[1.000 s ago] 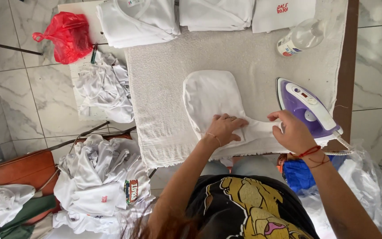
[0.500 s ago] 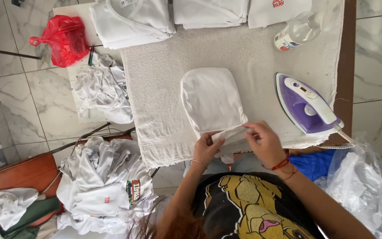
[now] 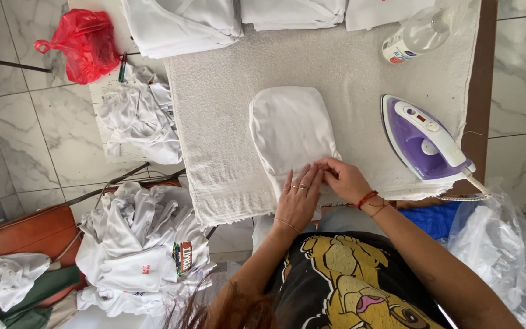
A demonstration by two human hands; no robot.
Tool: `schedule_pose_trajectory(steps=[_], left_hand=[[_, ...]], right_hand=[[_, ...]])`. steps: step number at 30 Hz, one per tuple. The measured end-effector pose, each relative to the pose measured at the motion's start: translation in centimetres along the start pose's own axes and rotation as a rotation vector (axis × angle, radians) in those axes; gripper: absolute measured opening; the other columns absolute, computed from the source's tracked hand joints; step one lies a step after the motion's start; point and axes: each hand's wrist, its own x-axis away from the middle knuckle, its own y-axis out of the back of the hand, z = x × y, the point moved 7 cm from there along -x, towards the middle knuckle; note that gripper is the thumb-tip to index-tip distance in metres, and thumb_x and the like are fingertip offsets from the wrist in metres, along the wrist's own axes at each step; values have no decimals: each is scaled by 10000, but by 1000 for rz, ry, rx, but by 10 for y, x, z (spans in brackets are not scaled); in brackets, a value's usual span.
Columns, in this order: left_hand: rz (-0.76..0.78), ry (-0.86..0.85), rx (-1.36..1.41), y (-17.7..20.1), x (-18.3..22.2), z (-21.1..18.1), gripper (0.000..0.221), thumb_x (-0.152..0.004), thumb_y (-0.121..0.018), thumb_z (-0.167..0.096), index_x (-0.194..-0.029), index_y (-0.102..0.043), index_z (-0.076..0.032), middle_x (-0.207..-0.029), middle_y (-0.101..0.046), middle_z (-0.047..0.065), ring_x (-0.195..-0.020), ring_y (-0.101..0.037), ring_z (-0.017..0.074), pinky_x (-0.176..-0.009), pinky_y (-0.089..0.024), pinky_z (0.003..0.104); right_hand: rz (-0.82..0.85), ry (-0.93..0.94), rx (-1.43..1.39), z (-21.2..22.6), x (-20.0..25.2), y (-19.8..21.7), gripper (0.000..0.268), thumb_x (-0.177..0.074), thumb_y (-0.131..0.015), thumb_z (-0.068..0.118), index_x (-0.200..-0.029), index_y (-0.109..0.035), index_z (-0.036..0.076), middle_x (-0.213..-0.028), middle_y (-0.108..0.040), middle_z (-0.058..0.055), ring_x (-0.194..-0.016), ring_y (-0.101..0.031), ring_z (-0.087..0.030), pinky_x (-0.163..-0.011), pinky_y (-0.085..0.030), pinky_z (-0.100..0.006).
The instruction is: Ironing and folding white baby onesies on a table using an iron and spray bottle.
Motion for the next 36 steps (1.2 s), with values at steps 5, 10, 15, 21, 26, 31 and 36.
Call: schedule_pose_trajectory(steps=[5, 10, 15, 21, 26, 31, 36], left_hand=[[42, -8, -100, -5, 23, 32, 652, -833, -183, -557, -1349, -276, -170, -1412, -251, 70, -1295, -233, 228, -1019, -143, 491], [79, 61, -174, 1, 36, 45, 691, -818, -245, -579, -1312, -319, -102, -1411, -248, 92, -1310, -196, 236, -993, -135, 567], [97, -63, -18, -11, 31, 43, 711, -763, -238, -609, -1356, -249, -217, -1409, -255, 62, -1306, -217, 220, -1000, -120, 571], [-105, 696, 162, 11, 6, 138, 325, -839, -512, -332, -1131, -469, -197, -1084, -437, 14, -943, -488, 201, -759, -437, 374], [-36, 959, 269, -30, -36, 194, 506, -654, -650, -516, -1020, -497, -203, -850, -596, -39, -830, -591, 177, -720, -468, 363], [191, 784, -28, -71, -66, 209, 438, -618, -577, -583, -850, -493, -222, -809, -592, -26, -820, -575, 208, -738, -415, 429], [-270, 96, 298, -3, -65, 159, 64, -688, -562, -96, -694, -507, -127, -757, -441, 47, -676, -495, 251, -599, -423, 358]], right_hand=[[-55, -71, -349, -22, -9, 19, 331, -782, -570, 54, -1110, -526, 64, -915, -638, -110, -807, -590, -142, -696, -500, -254], [-139, -149, -405, -22, 4, 27, 241, -760, -657, 104, -965, -584, 2, -816, -632, -115, -669, -602, -157, -570, -537, -276], [88, -367, -570, -17, 3, -12, 254, -782, -602, 86, -1021, -559, 9, -881, -637, -116, -761, -619, -179, -657, -531, -295], [-313, -58, 102, 19, -26, 47, 187, -789, -606, 244, -953, -603, 153, -863, -628, -41, -787, -610, -179, -649, -506, -305], [-405, 177, 303, 52, -110, 59, 407, -683, -699, 194, -1040, -547, 71, -932, -557, -110, -893, -559, -269, -727, -484, -339], [-135, 53, 512, 28, -169, 52, 476, -621, -705, 361, -1024, -571, 147, -893, -624, -51, -898, -582, -229, -762, -474, -345], [-172, 653, 607, 87, -100, 59, 153, -719, -628, 73, -847, -544, 79, -812, -491, -57, -775, -551, -244, -657, -463, -341]])
